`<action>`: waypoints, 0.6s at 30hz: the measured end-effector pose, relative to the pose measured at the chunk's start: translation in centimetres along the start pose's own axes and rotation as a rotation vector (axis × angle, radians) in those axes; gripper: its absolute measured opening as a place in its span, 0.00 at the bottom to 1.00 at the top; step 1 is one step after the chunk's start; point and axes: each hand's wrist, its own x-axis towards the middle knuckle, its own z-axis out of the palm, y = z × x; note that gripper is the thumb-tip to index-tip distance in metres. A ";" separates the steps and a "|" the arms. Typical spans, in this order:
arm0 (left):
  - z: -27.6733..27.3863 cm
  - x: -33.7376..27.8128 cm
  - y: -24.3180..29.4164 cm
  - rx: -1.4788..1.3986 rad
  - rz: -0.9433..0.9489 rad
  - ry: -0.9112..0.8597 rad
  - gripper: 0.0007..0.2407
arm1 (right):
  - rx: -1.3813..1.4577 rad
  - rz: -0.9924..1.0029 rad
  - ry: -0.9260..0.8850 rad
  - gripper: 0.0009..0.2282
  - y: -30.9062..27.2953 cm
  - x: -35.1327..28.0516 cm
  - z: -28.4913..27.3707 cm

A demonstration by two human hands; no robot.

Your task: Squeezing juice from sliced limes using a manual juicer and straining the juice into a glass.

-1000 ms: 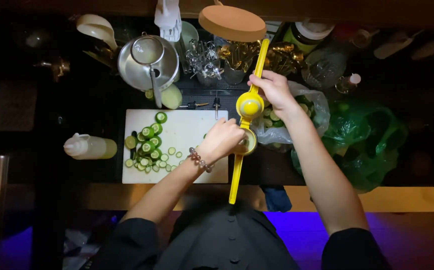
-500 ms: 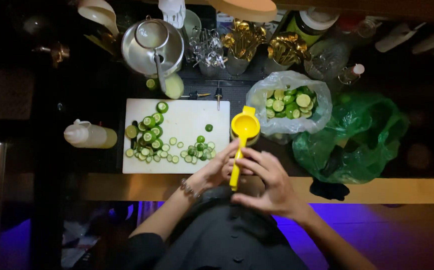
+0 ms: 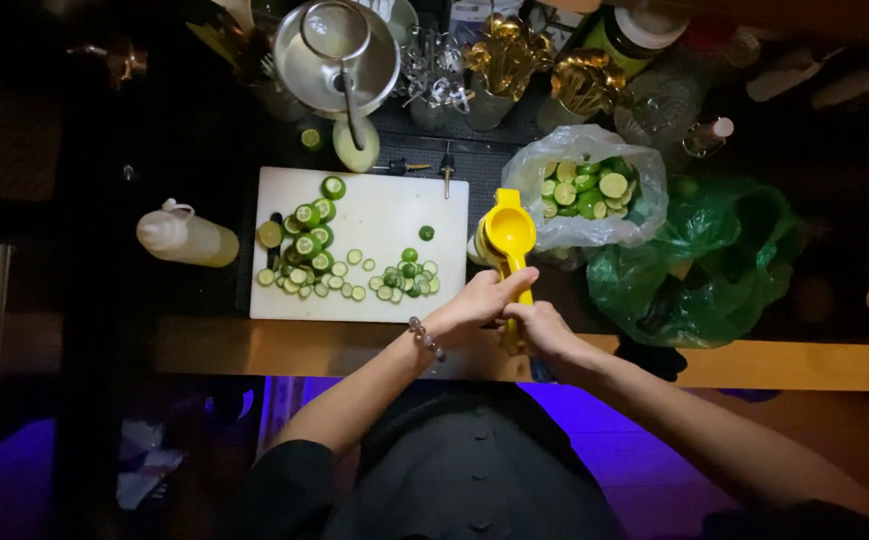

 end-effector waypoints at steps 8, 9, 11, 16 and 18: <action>-0.6 4.5 -5.5 0.019 0.206 0.048 0.19 | -0.336 -0.117 0.322 0.16 -1.9 -2.0 2.7; -0.6 4.6 -5.7 0.039 0.220 0.075 0.19 | -0.316 -0.137 0.306 0.15 -1.7 -1.9 2.8; -0.7 3.3 -4.5 0.044 0.157 0.057 0.21 | -0.377 -0.190 0.167 0.16 -1.8 -1.3 1.0; -1.3 1.7 -3.8 -0.160 0.047 -0.098 0.21 | -0.448 -0.057 -0.234 0.21 -11.0 -5.5 -4.6; -1.3 1.3 -4.7 -0.405 0.032 -0.139 0.15 | -0.010 -0.103 -0.358 0.27 -19.1 -11.1 -5.8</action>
